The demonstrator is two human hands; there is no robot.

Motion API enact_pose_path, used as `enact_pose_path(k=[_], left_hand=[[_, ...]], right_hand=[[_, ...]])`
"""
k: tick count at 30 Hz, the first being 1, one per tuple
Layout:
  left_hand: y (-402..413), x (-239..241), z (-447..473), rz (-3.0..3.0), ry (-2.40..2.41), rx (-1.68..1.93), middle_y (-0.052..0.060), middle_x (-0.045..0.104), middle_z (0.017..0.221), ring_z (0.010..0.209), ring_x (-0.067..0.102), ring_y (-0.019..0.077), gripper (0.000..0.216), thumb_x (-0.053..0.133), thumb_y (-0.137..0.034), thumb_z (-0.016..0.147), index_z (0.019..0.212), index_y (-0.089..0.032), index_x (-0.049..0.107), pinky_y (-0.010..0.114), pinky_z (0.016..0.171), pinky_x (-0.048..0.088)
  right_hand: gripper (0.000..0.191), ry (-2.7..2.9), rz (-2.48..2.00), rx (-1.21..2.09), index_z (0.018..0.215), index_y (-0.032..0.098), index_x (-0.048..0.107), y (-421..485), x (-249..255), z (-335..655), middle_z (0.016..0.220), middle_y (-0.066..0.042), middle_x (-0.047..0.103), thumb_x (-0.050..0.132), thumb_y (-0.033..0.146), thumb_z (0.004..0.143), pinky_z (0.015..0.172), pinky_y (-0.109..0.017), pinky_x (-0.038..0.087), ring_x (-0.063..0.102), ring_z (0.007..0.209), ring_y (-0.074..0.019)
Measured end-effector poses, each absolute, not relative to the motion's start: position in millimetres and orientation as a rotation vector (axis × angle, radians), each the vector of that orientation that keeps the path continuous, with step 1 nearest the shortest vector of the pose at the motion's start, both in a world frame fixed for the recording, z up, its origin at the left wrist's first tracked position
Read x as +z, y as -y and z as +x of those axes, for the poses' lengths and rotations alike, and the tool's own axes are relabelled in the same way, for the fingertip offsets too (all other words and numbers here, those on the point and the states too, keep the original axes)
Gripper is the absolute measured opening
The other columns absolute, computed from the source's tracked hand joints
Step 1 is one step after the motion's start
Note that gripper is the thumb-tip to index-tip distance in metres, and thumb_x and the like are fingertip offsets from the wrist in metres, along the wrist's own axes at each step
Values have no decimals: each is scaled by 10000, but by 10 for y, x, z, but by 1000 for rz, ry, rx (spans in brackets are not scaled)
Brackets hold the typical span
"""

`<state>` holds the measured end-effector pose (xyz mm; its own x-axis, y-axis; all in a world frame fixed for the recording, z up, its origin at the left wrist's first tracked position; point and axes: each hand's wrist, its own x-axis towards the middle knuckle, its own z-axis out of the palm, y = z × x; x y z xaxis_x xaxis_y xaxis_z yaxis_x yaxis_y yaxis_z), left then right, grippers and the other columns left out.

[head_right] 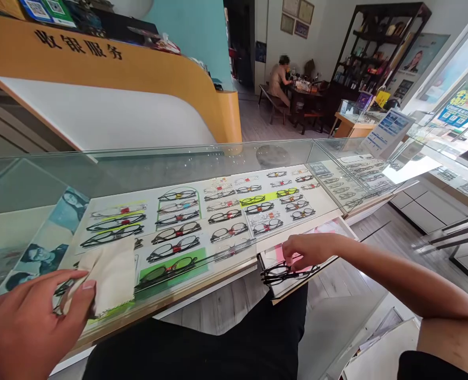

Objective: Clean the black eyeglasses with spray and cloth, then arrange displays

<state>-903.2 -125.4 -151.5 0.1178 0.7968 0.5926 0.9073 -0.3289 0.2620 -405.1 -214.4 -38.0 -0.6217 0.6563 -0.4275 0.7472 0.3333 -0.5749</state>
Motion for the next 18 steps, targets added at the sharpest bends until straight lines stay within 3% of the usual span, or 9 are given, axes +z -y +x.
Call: enact_pose_path(k=[2,5,11,18], left_hand=[[1279,-1460,-8999,-2189,1648,-877,156,758,1046,919,656,326,512,365,-549,1038,1056,-169,707,412,786,488],[1289,-1442,-8986,-2161,1635,-813,136,776,1056,917,680,294,514,347,-524,1056,1075,-169,718,368,755,494],[1264,-1462,-8984,-2179,1650,-835,150,793,1062,933,704,316,494,391,-507,1037,1069,-152,734,372,745,504],[1285,-1459,-8957,-2169,1696,-916,128,783,1034,928,698,292,513,361,-539,1027,1041,-173,720,366,782,492]], right_hand=[[97,-2606,1275,-1109,989,187,765,2072,-68,-4151,1100,-96,752,694,252,980,948,-343,485,637,1095,-225],[158,-2701,1415,-718,975,198,769,1854,212,-4021,1109,-102,750,641,286,1003,983,-394,462,622,1097,-249],[175,-2484,1668,100,964,202,821,1487,-95,-3400,1133,-135,773,653,251,963,1014,-461,448,599,1211,-338],[181,-2401,1687,230,1069,169,810,1476,-373,-3292,1264,-159,763,665,209,968,1059,-476,456,587,1302,-363]])
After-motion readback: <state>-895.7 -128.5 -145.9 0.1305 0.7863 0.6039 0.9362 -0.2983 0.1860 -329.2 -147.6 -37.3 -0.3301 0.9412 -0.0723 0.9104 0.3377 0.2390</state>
